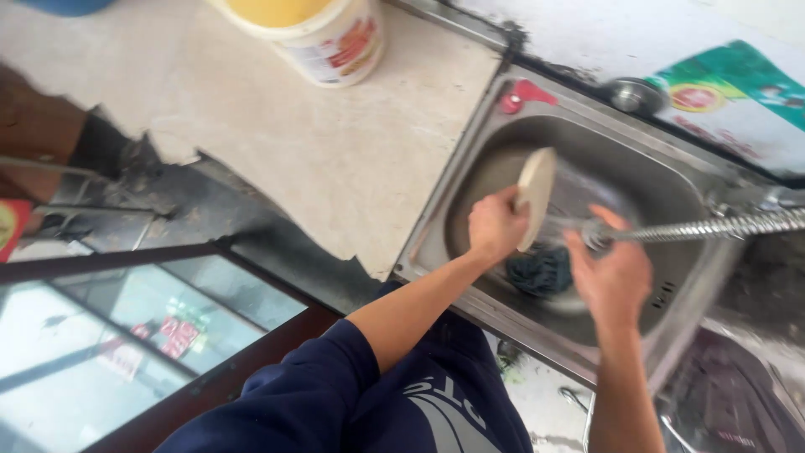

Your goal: Washing and rinsing plastic containers and buckets in a sink, then wiping down the sink area.

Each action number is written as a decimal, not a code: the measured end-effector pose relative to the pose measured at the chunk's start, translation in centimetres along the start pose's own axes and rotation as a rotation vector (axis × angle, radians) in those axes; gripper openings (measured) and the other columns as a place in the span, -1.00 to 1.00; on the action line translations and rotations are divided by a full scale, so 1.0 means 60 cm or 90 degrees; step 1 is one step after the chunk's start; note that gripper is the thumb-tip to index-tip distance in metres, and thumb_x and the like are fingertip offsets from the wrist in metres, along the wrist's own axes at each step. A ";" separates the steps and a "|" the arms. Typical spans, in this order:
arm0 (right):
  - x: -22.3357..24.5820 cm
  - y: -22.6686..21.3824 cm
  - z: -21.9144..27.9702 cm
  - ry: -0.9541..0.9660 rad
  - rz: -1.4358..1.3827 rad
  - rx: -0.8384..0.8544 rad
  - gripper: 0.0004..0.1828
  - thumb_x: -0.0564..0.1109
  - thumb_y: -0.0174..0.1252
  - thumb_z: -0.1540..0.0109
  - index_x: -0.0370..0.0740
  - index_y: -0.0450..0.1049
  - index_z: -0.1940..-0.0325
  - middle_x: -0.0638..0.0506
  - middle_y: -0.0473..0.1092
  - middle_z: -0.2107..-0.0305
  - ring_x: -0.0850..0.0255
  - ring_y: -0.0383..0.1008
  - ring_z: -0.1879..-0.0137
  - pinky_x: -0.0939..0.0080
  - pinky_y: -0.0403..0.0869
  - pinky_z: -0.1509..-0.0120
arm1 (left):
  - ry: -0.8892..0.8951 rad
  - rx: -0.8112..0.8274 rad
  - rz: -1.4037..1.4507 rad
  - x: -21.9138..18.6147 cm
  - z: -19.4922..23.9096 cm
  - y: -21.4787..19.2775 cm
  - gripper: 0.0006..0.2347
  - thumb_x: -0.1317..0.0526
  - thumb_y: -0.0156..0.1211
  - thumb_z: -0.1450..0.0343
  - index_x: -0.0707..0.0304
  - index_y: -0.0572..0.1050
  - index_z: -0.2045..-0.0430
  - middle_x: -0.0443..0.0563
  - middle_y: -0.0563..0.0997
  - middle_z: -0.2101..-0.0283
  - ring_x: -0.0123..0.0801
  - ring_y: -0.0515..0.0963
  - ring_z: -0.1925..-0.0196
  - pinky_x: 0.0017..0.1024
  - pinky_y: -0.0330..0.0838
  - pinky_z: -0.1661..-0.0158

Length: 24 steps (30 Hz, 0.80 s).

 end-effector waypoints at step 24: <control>-0.099 0.077 0.012 0.082 -0.062 -0.078 -0.15 0.01 0.32 -0.19 -0.39 0.34 -0.52 -0.44 0.44 -0.06 -0.26 0.42 -0.17 -0.11 0.34 -0.21 | 0.692 -0.035 -0.484 -0.380 0.173 -0.425 -0.66 0.11 0.06 -0.51 -0.41 0.44 -0.19 -0.08 0.69 0.43 0.01 0.61 0.48 -0.09 0.37 0.51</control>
Point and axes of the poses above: each hand's wrist, its own z-axis away from the middle knuckle, its own y-axis out of the palm, x = y × z, the point moved 10 cm from there along -z, towards the middle knuckle
